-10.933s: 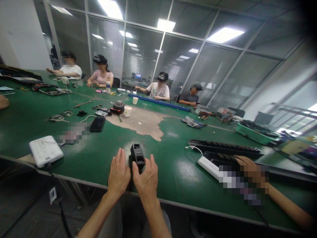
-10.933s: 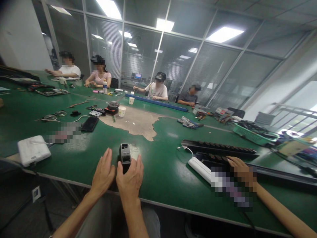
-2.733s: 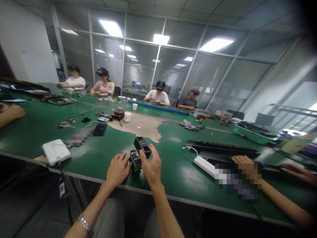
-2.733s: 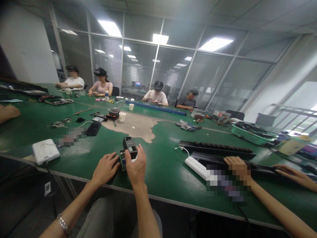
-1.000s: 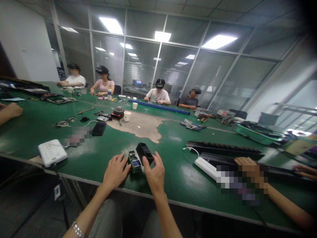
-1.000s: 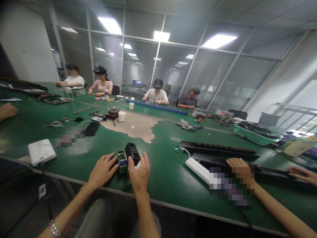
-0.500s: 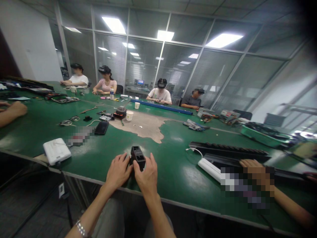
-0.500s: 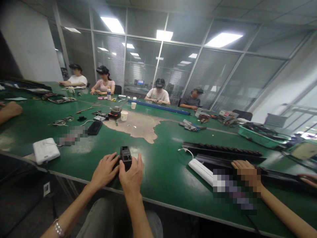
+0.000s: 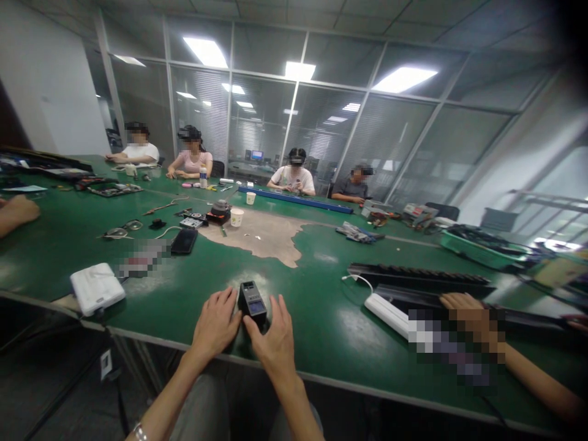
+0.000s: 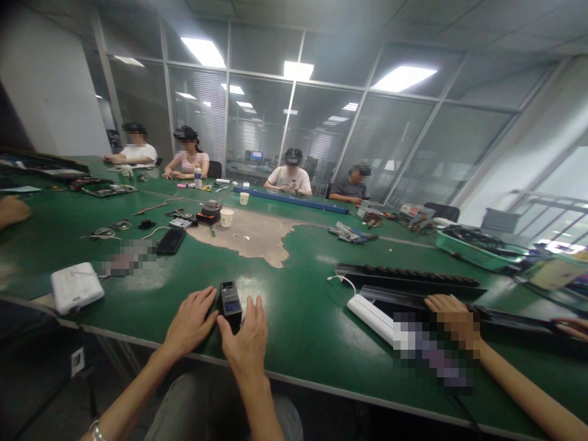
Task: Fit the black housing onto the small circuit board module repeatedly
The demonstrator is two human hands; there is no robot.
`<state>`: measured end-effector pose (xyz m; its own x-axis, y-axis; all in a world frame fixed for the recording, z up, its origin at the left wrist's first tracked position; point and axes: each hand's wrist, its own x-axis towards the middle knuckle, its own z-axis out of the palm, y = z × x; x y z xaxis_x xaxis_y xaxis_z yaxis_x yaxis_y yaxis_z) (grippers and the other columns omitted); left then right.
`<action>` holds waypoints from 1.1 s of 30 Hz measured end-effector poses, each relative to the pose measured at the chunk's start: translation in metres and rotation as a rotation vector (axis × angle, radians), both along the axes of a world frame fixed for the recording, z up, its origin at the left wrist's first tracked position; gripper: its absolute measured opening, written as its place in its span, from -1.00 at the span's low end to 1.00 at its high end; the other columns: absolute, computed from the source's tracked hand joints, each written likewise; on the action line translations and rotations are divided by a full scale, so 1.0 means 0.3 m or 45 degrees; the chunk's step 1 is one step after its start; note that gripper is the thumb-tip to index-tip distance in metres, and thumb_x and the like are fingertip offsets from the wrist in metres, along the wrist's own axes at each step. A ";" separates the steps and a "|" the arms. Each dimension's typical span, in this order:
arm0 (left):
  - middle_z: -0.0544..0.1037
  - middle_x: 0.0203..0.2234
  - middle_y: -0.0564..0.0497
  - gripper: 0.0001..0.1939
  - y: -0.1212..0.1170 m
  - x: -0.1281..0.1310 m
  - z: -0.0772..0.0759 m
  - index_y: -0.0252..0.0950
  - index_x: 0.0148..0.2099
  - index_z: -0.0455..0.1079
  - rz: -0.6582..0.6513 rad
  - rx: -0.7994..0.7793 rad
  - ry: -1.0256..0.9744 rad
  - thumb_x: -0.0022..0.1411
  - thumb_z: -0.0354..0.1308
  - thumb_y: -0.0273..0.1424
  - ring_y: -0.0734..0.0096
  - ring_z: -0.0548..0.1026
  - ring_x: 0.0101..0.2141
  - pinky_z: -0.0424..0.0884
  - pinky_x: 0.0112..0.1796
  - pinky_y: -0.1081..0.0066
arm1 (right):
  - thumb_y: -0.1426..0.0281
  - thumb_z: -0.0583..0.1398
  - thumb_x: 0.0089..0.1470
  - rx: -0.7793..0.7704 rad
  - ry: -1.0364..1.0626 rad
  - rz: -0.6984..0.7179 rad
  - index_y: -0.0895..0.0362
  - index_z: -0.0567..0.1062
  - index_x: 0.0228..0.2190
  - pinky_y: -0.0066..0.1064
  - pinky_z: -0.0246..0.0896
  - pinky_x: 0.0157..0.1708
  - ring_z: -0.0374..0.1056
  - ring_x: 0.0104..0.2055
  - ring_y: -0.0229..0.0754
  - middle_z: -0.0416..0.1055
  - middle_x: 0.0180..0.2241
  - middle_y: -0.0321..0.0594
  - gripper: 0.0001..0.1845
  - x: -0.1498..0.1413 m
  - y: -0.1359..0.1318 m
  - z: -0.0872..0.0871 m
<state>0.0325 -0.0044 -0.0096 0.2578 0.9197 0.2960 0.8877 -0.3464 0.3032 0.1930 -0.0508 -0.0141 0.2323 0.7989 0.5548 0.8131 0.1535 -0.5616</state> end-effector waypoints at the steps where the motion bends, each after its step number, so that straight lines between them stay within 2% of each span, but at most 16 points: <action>1: 0.30 0.25 -0.10 -0.48 -0.001 0.000 0.002 -0.24 0.31 0.20 0.003 0.001 0.003 0.34 -0.01 -0.27 0.12 0.22 0.19 0.18 0.15 0.13 | 0.00 0.23 0.05 0.005 0.024 0.005 0.32 0.30 0.17 0.03 0.14 0.15 0.15 0.26 0.20 0.17 0.23 0.26 -0.16 0.001 0.005 0.000; 8: 0.29 0.25 -0.11 -0.50 -0.008 0.001 0.019 -0.24 0.29 0.22 -0.018 0.001 0.042 0.35 -0.02 -0.25 0.12 0.21 0.19 0.19 0.14 0.15 | -0.01 0.21 0.07 -0.028 0.076 0.047 0.24 0.45 0.04 -0.01 0.13 0.16 0.19 0.23 0.16 0.21 0.22 0.21 -0.31 -0.002 0.015 -0.004; 13: 0.28 0.25 -0.11 -0.51 -0.002 -0.002 0.014 -0.21 0.29 0.23 -0.048 -0.002 0.063 0.35 0.00 -0.26 0.12 0.21 0.18 0.21 0.12 0.14 | -0.01 0.24 0.02 -0.032 0.067 0.040 0.21 0.45 0.05 -0.03 0.14 0.15 0.19 0.23 0.15 0.20 0.22 0.18 -0.31 -0.006 0.001 0.008; 18: 0.30 0.24 -0.08 -0.52 0.007 -0.001 0.003 -0.17 0.27 0.25 -0.053 0.015 0.056 0.36 -0.02 -0.21 0.12 0.21 0.18 0.22 0.11 0.14 | 0.11 0.26 0.04 -0.043 0.044 0.008 0.19 0.50 -0.04 -0.03 0.16 0.14 0.21 0.22 0.15 0.25 0.19 0.17 -0.47 -0.019 0.008 0.021; 22: 0.30 0.24 -0.09 -0.52 0.009 0.001 -0.003 -0.18 0.28 0.25 -0.042 0.018 0.044 0.37 -0.03 -0.21 0.11 0.21 0.18 0.21 0.12 0.13 | 0.16 0.22 0.08 -0.020 0.150 0.048 0.21 0.50 -0.05 -0.06 0.13 0.18 0.17 0.25 0.11 0.27 0.18 0.16 -0.52 -0.025 0.014 0.032; 25: 0.30 0.24 -0.10 -0.50 0.009 0.001 -0.005 -0.22 0.29 0.23 -0.034 0.015 0.042 0.35 0.01 -0.24 0.11 0.20 0.18 0.20 0.12 0.13 | 0.14 0.19 0.12 0.012 0.252 0.108 0.21 0.51 -0.07 -0.09 0.09 0.21 0.14 0.28 0.08 0.29 0.17 0.13 -0.54 -0.022 0.018 0.067; 30: 0.31 0.24 -0.09 -0.49 0.010 0.002 -0.004 -0.21 0.30 0.20 -0.026 0.023 0.020 0.34 0.03 -0.25 0.12 0.22 0.17 0.21 0.11 0.15 | 0.07 0.18 0.12 0.096 0.385 0.112 0.20 0.49 -0.04 -0.10 0.08 0.21 0.20 0.24 0.05 0.28 0.19 0.09 -0.47 0.016 0.038 0.166; 33: 0.31 0.23 -0.06 -0.50 0.011 0.003 -0.001 -0.16 0.29 0.21 -0.010 0.014 0.021 0.35 0.01 -0.21 0.12 0.23 0.16 0.20 0.11 0.15 | 0.05 0.18 0.12 0.152 0.463 0.096 0.20 0.47 0.00 -0.15 0.14 0.17 0.21 0.22 0.02 0.28 0.18 0.06 -0.43 0.061 0.060 0.183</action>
<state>0.0333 -0.0010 -0.0100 0.2701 0.9143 0.3018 0.8896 -0.3569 0.2850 0.2113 -0.0328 0.0407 0.3741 0.7561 0.5371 0.5481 0.2869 -0.7857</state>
